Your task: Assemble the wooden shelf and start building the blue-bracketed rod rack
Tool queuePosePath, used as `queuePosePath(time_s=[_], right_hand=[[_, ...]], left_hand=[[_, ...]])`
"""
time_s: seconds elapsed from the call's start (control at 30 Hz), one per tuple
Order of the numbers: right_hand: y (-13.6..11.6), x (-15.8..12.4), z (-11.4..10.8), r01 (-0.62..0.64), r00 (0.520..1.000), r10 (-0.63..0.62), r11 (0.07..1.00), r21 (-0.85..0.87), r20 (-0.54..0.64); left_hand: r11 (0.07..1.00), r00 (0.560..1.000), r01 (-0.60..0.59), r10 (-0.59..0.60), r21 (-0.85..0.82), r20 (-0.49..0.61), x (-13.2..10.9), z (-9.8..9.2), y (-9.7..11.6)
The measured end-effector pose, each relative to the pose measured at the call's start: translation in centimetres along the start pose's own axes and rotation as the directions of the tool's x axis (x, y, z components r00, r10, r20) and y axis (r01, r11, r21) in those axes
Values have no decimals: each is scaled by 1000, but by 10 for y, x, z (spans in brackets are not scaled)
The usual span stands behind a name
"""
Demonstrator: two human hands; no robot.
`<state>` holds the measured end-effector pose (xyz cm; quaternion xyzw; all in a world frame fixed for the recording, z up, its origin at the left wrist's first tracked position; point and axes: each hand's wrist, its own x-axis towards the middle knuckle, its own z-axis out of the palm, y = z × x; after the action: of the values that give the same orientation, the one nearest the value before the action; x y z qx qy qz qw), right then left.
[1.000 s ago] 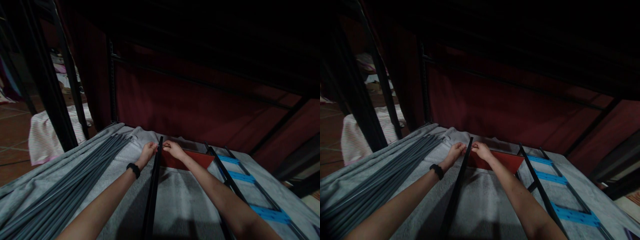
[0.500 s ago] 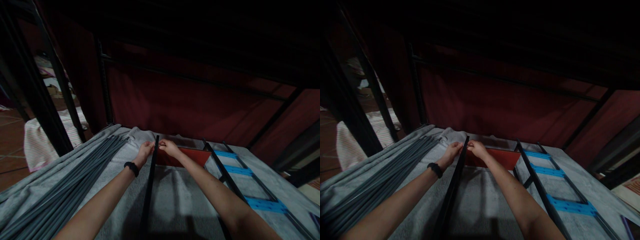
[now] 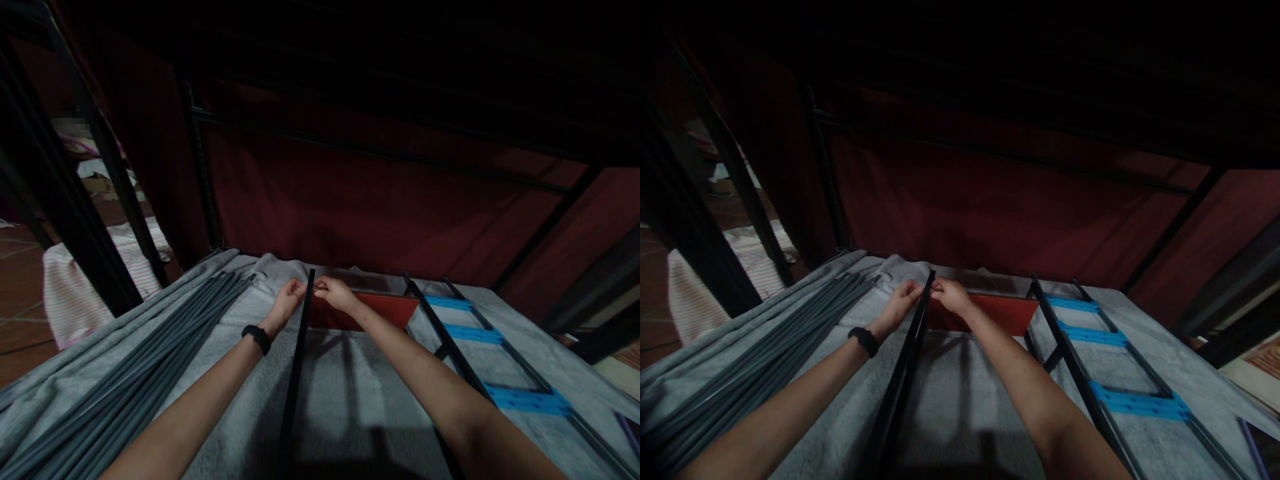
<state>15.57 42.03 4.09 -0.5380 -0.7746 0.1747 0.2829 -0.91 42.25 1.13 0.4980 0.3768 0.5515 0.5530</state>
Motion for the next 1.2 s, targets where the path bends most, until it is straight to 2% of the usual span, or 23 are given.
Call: queuePosePath(time_s=[0.07,0.23,0.27,0.4,0.43,0.57,0.63,0.77,0.83,0.93,1.03,1.13,1.2], right_hand=[[0,0,0,0,1000,0,1000,1,-3],[1,0,0,5,1000,-5,1000,8,5],[0,0,0,3,1000,-3,1000,3,7],[1,1,0,-1,1000,1,1000,-6,22],[1,1,0,-4,1000,4,1000,-6,24],[1,1,1,-16,1000,16,1000,-8,21],[0,0,0,-14,1000,14,1000,-5,22],[-3,-1,-2,-20,999,20,1000,8,33],[-4,-1,-3,-28,999,27,1000,7,36],[-5,-1,-3,-33,999,33,999,-1,37],[-5,-1,-3,-29,999,29,1000,-6,29],[-4,-1,-2,-25,999,25,1000,0,25],[-4,-1,-3,-28,999,27,1000,6,29]], left_hand=[[999,1000,-2,2,-34,7,0,0,1],[988,987,155,-154,0,-54,0,1,-5],[990,989,141,-140,25,-43,1,1,-6],[993,999,-40,41,108,-9,3,-1,-3],[993,999,-47,48,105,-10,3,-1,-2],[988,989,128,-122,82,-83,2,2,-4],[982,987,151,-143,116,-70,2,3,-5],[970,997,-68,71,232,-5,3,2,1],[972,994,-106,104,211,20,1,2,5],[992,998,31,-24,120,-58,-2,8,6],[982,975,165,-149,90,-165,-5,15,4],[959,952,279,-270,45,-145,-5,18,3],[954,949,298,-294,24,-117,-6,18,3]])
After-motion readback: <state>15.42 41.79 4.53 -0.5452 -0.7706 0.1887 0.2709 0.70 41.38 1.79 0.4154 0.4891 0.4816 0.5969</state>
